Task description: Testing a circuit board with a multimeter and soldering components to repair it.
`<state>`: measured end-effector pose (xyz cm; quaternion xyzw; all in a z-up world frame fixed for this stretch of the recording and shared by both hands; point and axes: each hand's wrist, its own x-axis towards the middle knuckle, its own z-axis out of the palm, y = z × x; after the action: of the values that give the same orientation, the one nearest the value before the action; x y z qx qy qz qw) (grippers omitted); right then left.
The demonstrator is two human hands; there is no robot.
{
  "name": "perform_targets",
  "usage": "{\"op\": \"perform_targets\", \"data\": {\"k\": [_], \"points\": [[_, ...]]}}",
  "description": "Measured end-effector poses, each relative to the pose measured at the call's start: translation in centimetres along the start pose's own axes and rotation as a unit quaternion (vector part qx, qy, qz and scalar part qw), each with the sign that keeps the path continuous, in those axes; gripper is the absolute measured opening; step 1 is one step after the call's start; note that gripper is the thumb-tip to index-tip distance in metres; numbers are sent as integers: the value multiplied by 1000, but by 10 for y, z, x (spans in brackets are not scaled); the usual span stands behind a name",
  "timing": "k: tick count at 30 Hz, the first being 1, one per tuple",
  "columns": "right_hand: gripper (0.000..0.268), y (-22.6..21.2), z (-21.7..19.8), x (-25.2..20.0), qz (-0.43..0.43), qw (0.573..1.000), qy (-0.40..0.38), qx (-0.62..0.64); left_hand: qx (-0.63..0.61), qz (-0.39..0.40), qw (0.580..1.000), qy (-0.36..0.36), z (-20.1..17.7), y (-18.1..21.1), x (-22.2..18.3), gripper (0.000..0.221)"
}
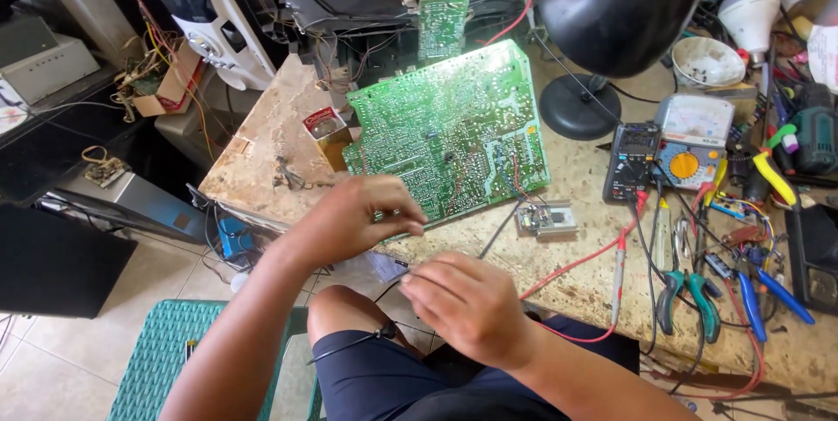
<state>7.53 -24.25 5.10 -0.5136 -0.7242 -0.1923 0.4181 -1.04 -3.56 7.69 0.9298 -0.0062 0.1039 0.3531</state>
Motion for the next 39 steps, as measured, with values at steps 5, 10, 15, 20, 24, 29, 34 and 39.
{"op": "perform_targets", "data": {"k": [5,10,15,20,24,29,34,39], "points": [[5,4,15,-4,80,993,-6,-85,-22,-45,993,-104,-11,-2,-8,18],[9,8,27,-10,209,978,25,3,-47,-27,985,-164,-17,-10,-18,40],[25,-6,20,-17,525,771,-44,357,40,36,992,-118,8,-94,-37,24],[19,-12,59,-63,594,678,-48,430,259,-58,931,-252,56,-211,-68,49],[25,-4,101,-108,582,678,-105,437,356,89,922,-128,108,-272,-120,59],[26,9,127,-138,400,887,-160,166,349,106,926,102,141,-188,-112,53],[28,-3,105,-125,294,928,-210,88,242,-62,918,309,161,-69,-178,32],[31,-14,75,-141,310,918,-248,3,205,-265,904,267,242,-65,-243,49]]}}
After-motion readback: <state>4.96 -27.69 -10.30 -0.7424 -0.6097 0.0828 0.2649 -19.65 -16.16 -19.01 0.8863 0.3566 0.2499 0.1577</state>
